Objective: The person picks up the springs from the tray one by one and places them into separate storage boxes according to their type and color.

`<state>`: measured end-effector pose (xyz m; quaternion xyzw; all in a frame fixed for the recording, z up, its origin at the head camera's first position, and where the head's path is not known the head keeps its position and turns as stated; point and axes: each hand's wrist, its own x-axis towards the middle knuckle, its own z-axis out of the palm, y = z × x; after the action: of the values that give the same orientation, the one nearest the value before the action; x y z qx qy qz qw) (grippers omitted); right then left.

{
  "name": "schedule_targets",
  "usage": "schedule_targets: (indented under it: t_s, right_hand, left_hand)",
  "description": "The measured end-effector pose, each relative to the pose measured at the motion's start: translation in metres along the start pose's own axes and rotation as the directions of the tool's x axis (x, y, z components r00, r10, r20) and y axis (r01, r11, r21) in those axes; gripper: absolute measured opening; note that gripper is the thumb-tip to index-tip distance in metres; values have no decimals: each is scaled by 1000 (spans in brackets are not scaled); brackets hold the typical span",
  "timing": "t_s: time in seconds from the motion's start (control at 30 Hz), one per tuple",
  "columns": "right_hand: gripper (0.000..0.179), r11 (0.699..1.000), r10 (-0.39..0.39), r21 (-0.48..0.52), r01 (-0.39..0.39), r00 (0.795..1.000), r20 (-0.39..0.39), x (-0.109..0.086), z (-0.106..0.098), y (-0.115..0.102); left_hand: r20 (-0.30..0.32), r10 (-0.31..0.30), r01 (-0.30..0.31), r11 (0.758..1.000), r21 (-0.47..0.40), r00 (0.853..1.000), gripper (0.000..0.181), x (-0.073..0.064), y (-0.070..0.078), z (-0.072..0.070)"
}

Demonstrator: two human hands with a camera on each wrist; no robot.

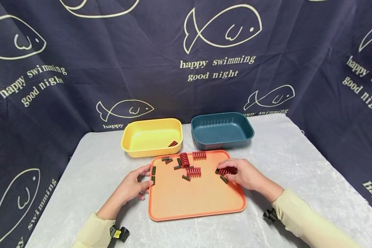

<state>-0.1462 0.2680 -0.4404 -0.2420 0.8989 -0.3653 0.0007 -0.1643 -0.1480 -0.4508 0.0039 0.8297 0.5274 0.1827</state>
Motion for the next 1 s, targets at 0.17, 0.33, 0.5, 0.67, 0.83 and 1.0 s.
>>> schedule_targets:
  t_s: [0.17,0.33,0.5,0.67,0.83,1.0]
  right_hand:
    - [38,999,-10,44,11,1000,-13,5,0,3]
    - [35,983,13,184,-10,1000,-17,14,-3,4]
    - [33,964,13,267,-1,999,-44,30,-11,-2]
    - [34,960,40,281,-20,997,-67,50,-18,-6]
    - [36,923,112,374,-85,992,-50,73,-18,-10]
    - [39,883,188,445,-148,981,-47,101,-15,-19]
  left_hand:
    - [0,-1,1,1000,2,1000,68,0,0,0]
    - [0,2,-2,1000,5,1000,69,1,-1,0]
    - [-2,4,-4,1000,-2,1000,68,1,-1,0]
    - [-2,6,-6,1000,-11,1000,68,1,-2,0]
    - [1,3,-3,1000,-7,1000,68,1,-1,0]
    - [2,6,-6,1000,-9,1000,68,0,-1,-1]
